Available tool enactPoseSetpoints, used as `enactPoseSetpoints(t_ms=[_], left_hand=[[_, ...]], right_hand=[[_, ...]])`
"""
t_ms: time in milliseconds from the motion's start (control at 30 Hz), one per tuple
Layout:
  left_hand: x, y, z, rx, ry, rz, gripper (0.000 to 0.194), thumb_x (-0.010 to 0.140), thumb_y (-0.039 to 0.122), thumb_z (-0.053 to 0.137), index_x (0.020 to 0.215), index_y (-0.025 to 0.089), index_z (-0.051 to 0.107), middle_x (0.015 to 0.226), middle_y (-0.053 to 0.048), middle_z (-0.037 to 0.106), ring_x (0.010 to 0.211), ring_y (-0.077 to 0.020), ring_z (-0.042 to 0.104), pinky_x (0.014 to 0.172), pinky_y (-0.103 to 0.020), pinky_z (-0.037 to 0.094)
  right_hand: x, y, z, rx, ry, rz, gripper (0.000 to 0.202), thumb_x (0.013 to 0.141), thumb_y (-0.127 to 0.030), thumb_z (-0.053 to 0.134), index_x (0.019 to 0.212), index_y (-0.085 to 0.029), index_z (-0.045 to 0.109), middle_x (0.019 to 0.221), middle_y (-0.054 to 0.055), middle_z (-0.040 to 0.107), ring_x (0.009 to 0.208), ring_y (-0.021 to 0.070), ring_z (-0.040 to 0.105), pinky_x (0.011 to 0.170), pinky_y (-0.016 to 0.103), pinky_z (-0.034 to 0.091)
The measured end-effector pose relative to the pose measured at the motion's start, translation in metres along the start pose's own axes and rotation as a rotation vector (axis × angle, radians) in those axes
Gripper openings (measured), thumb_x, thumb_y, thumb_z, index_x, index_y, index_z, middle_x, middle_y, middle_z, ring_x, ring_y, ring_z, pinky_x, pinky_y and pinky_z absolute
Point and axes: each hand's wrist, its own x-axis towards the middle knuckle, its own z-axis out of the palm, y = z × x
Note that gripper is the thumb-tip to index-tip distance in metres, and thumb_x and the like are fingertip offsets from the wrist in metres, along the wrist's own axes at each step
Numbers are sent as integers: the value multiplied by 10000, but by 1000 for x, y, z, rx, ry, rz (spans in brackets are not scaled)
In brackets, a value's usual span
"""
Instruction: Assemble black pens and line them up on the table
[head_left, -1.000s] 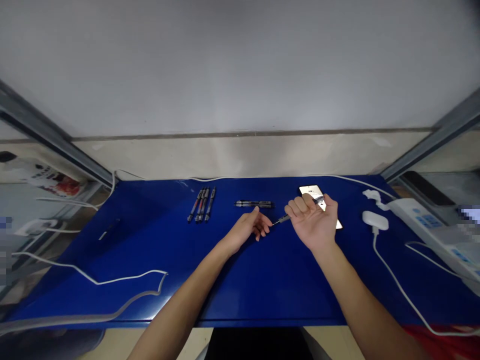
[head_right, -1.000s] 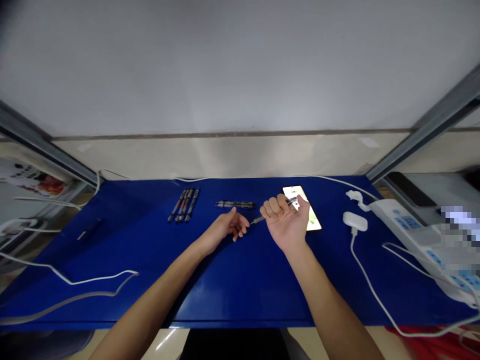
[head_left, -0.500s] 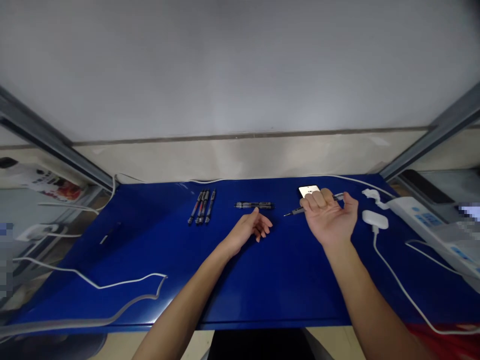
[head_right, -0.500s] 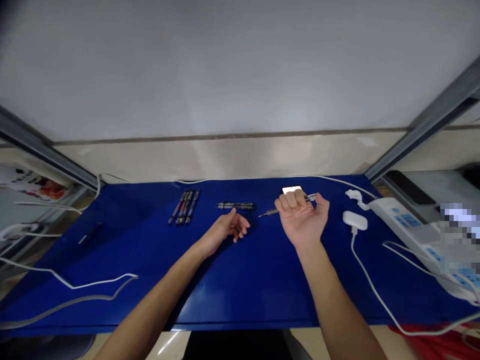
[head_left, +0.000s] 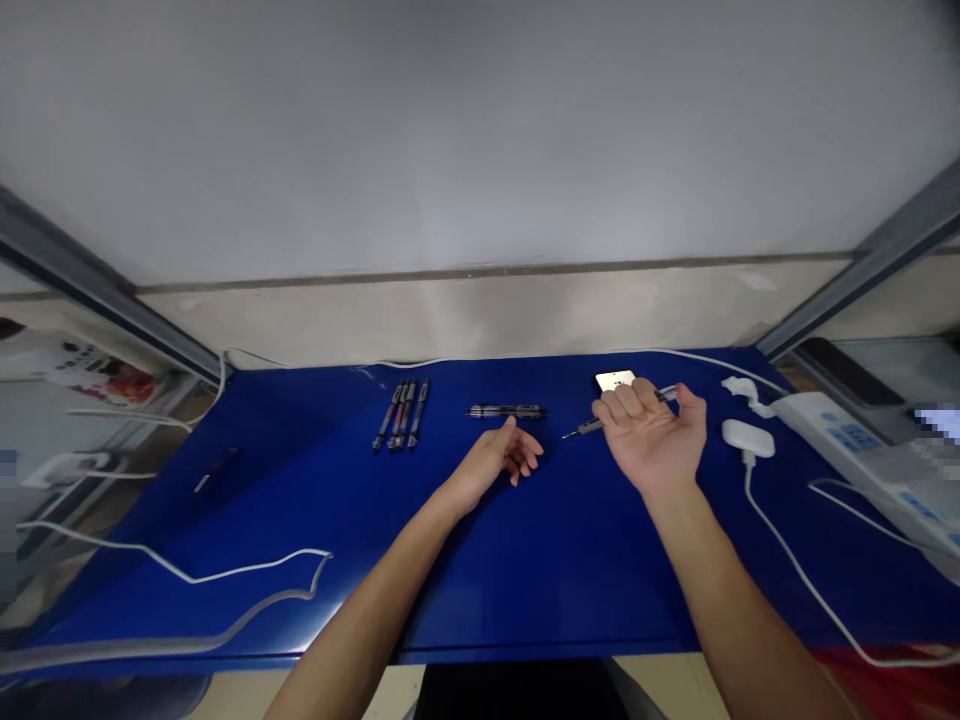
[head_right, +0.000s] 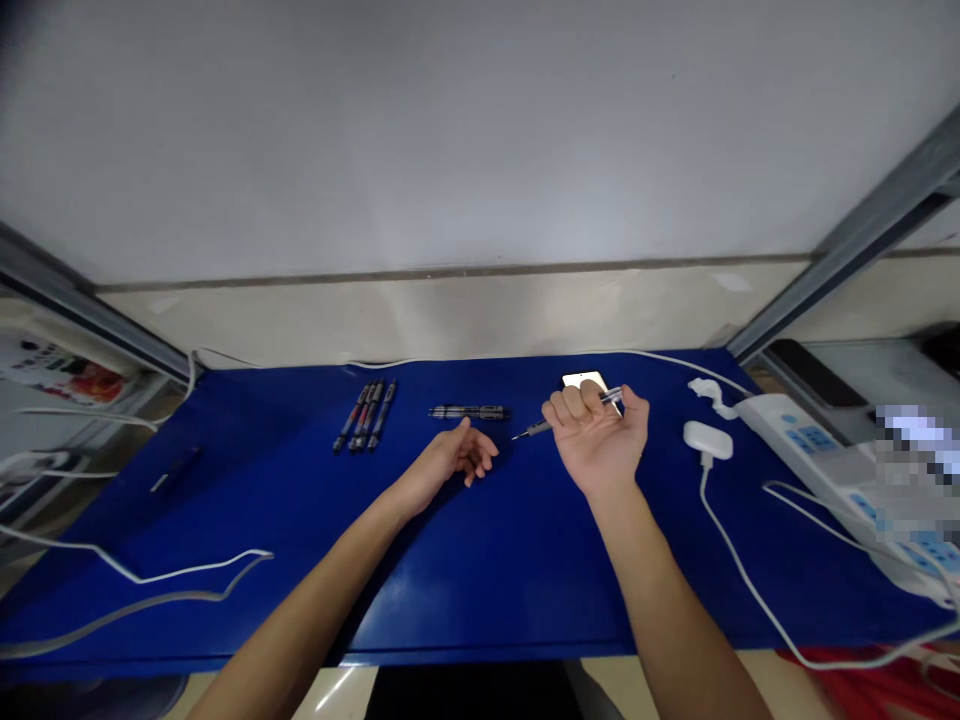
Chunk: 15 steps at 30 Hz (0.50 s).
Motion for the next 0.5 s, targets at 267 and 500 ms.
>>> enactPoseSetpoints(t_ms=[267,500], left_hand=[[0,1,1,-1,9,-14,701,907,704,304,875,108,673,750,-88,621,624,-137,565,517,-232,408],[0,0,0,-6,-1,-6,695,912,697,305,878,108,674,752,-88,622,621,-138,569,524,-242,407]], right_hand=[[1,-2,-1,-12,-6,-9,510,828,-439,563,629,-216,150,541,-43,240,494,121,308,509,311,370],[3,-5,-4,-5,10,-12,515,821,-436,567,637,-217,139,541,-46,231,492,123,298,502,307,366]])
